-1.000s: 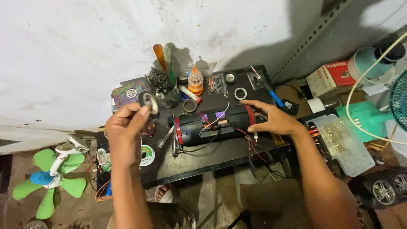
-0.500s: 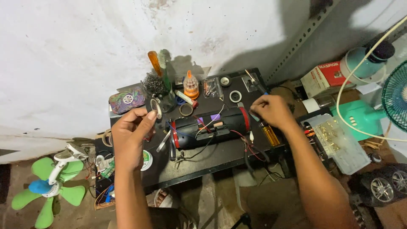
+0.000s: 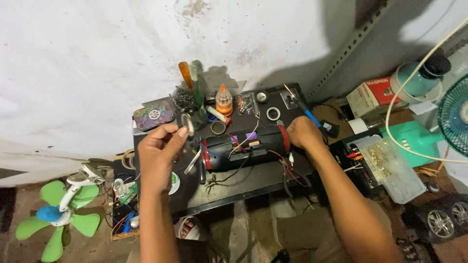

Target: The person works on a cylindrical electronic device, twisting wires and securing connections with black electrical tape. They handle the device, wires, and tape, wrapping the tape around the wires and the body of the device.

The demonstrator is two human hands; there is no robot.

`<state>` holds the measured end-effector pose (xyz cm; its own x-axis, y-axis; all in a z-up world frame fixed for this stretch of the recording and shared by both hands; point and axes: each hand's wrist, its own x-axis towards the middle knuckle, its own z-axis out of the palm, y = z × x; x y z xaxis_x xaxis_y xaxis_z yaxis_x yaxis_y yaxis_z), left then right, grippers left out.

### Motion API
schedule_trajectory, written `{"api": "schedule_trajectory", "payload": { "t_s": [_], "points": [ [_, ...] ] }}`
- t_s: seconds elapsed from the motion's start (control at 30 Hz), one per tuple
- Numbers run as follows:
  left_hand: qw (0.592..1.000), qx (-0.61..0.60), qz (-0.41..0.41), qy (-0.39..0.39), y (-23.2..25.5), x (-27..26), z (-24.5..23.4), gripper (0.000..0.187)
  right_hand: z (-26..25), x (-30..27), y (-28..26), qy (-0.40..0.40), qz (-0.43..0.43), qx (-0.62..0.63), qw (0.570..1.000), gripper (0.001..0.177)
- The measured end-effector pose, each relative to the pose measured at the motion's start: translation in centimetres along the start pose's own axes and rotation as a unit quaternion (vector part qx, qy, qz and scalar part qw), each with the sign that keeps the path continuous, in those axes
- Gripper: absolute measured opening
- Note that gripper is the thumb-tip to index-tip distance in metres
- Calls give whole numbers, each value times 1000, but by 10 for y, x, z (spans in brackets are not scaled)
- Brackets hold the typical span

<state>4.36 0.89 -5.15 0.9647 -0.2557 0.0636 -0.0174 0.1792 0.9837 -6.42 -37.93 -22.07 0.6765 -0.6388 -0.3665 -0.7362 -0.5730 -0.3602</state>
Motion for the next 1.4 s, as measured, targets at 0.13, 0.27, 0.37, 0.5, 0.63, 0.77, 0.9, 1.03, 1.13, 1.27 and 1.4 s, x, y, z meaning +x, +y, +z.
{"api": "schedule_trajectory", "payload": {
  "t_s": [0.13, 0.27, 0.37, 0.5, 0.63, 0.77, 0.9, 1.03, 1.13, 1.27, 1.4],
  "points": [
    [1000, 5, -20, -18, 2, -4, 6, 18, -57, -83, -77, -29, 12, 49, 998, 29],
    [999, -11, -33, -34, -4, -4, 8, 21, -32, -49, -48, 5, 43, 25, 999, 26],
    [998, -15, -34, -42, -7, -4, 9, 23, -31, -50, -48, 15, 49, 18, 999, 26],
    [998, -7, -35, -52, -17, -2, 9, 20, -40, -65, -58, 6, 32, 98, 995, 28],
    [998, 4, -28, -54, -12, -2, 9, 20, -51, -79, -76, 11, 49, 83, 995, 26],
    [998, 7, -21, -56, -4, -2, 10, 21, -44, -72, -68, 29, 37, 66, 997, 25],
    [998, 6, -19, -57, 0, -3, 11, 20, -51, -78, -74, 11, 33, 125, 992, 27],
    [998, 6, -17, -62, 3, -5, 13, 20, -49, -79, -75, 11, 44, 137, 990, 25],
    [998, 5, -14, -60, 6, -5, 13, 19, -51, -77, -75, 24, 30, 98, 994, 29],
    [998, 12, -15, -59, 2, -4, 11, 21, -52, -84, -77, 28, 32, 96, 995, 24],
    [998, 17, -20, -59, 2, -5, 10, 20, -35, -65, -60, 26, 34, 74, 996, 25]
  ]
}}
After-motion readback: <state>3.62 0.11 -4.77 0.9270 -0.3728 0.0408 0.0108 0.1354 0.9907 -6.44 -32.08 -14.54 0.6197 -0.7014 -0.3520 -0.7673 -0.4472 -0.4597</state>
